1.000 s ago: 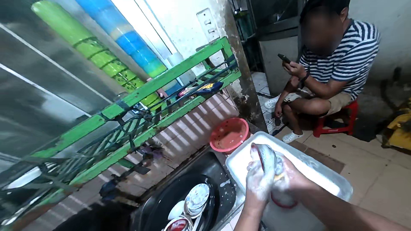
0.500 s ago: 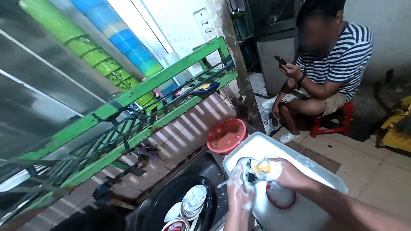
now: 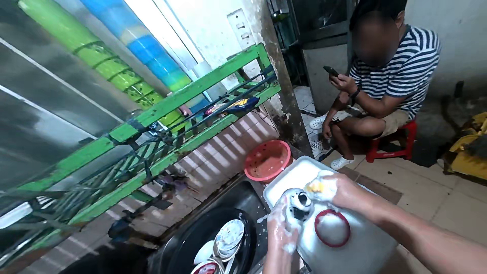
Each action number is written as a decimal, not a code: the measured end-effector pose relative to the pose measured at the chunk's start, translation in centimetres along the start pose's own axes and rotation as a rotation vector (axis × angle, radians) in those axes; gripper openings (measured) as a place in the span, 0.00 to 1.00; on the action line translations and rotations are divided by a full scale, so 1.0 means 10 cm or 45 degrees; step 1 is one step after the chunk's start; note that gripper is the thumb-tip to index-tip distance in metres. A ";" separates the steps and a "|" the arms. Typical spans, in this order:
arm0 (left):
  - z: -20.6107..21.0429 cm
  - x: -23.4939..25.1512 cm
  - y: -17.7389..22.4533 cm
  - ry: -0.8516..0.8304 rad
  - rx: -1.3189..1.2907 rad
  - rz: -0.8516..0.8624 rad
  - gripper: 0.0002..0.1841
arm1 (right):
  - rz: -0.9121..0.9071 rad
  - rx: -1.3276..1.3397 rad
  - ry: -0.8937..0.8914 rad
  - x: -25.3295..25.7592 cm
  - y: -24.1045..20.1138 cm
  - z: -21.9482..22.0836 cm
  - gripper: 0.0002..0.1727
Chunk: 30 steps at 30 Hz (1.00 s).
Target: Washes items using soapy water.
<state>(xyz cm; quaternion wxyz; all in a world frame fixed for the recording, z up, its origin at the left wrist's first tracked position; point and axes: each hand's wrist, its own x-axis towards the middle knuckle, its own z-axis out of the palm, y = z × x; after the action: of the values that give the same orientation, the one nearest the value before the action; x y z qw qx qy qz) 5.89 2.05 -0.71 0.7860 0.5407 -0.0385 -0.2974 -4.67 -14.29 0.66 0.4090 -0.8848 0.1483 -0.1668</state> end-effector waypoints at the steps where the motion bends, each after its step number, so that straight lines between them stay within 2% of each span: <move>1: 0.08 -0.03 0.00 0.019 -0.041 -0.020 0.15 | 0.001 -0.003 0.071 0.01 -0.08 0.05 0.17; 3: 0.25 -0.11 0.01 0.119 -0.115 -0.066 0.13 | -0.168 -0.034 0.101 -0.05 -0.30 0.25 0.21; 5: 0.32 -0.11 0.10 0.195 -0.280 -0.081 0.14 | -0.562 -0.235 0.286 -0.08 -0.25 0.53 0.21; 6: 0.32 -0.09 0.13 0.216 -0.329 -0.071 0.15 | -0.659 -0.228 0.367 -0.08 -0.16 0.60 0.20; 7: 0.28 -0.07 0.14 0.185 -0.372 -0.072 0.17 | -0.596 -0.119 0.380 -0.09 -0.07 0.62 0.22; 8: 0.25 -0.05 0.13 0.135 -0.378 -0.063 0.19 | -0.381 0.098 0.359 -0.11 -0.03 0.61 0.24; 9: 0.24 -0.05 0.08 0.108 -0.315 -0.031 0.20 | -0.072 0.330 0.377 -0.09 -0.05 0.57 0.25; 11: 0.23 -0.09 -0.07 0.050 -0.034 0.139 0.20 | 0.364 0.518 0.397 0.03 -0.13 0.44 0.24; 12: 0.20 -0.10 -0.16 0.029 0.208 0.278 0.19 | 0.455 0.502 0.363 0.09 -0.17 0.41 0.23; 14: 0.13 -0.09 -0.25 0.014 0.684 0.507 0.16 | 0.407 0.309 0.189 0.09 -0.32 0.38 0.25; 16: 0.13 -0.16 -0.23 0.033 0.905 0.528 0.14 | 0.214 0.134 0.034 0.02 -0.46 0.36 0.30; 17: 0.12 -0.19 -0.20 0.026 0.948 0.584 0.15 | 0.201 0.192 0.011 0.03 -0.47 0.34 0.29; 20: 0.03 -0.18 -0.08 -0.045 0.951 0.998 0.15 | 0.341 0.735 0.199 0.13 -0.37 0.23 0.21; 22: -0.01 -0.12 -0.04 0.051 1.107 1.177 0.15 | 0.291 0.790 0.326 0.11 -0.46 0.17 0.22; 23: -0.04 -0.09 -0.06 0.071 1.098 1.094 0.19 | 0.221 0.663 0.357 0.08 -0.54 0.16 0.25; 24: -0.03 -0.08 -0.08 0.067 0.918 0.868 0.18 | 0.120 0.510 0.357 0.06 -0.60 0.18 0.27; 25: 0.03 -0.06 -0.08 0.068 0.552 0.521 0.17 | 0.047 0.394 0.293 0.05 -0.62 0.19 0.28; 26: 0.09 -0.03 -0.06 0.059 0.181 0.204 0.21 | 0.034 0.328 0.182 0.04 -0.63 0.21 0.28; 27: 0.12 -0.02 -0.03 0.044 -0.072 -0.020 0.25 | 0.074 0.307 0.078 0.05 -0.61 0.23 0.28; 28: 0.11 0.00 -0.04 0.025 -0.185 -0.116 0.26 | 0.148 0.345 0.034 0.07 -0.55 0.25 0.27; 30: 0.03 0.06 -0.09 -0.012 -0.126 -0.035 0.24 | 0.337 0.556 0.003 0.10 -0.46 0.21 0.25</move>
<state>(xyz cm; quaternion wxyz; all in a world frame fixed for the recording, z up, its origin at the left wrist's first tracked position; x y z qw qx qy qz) 5.89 1.34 -1.51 0.8075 0.5002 -0.0199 -0.3121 -2.35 -10.42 3.08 0.6084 -0.7482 0.2237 -0.1410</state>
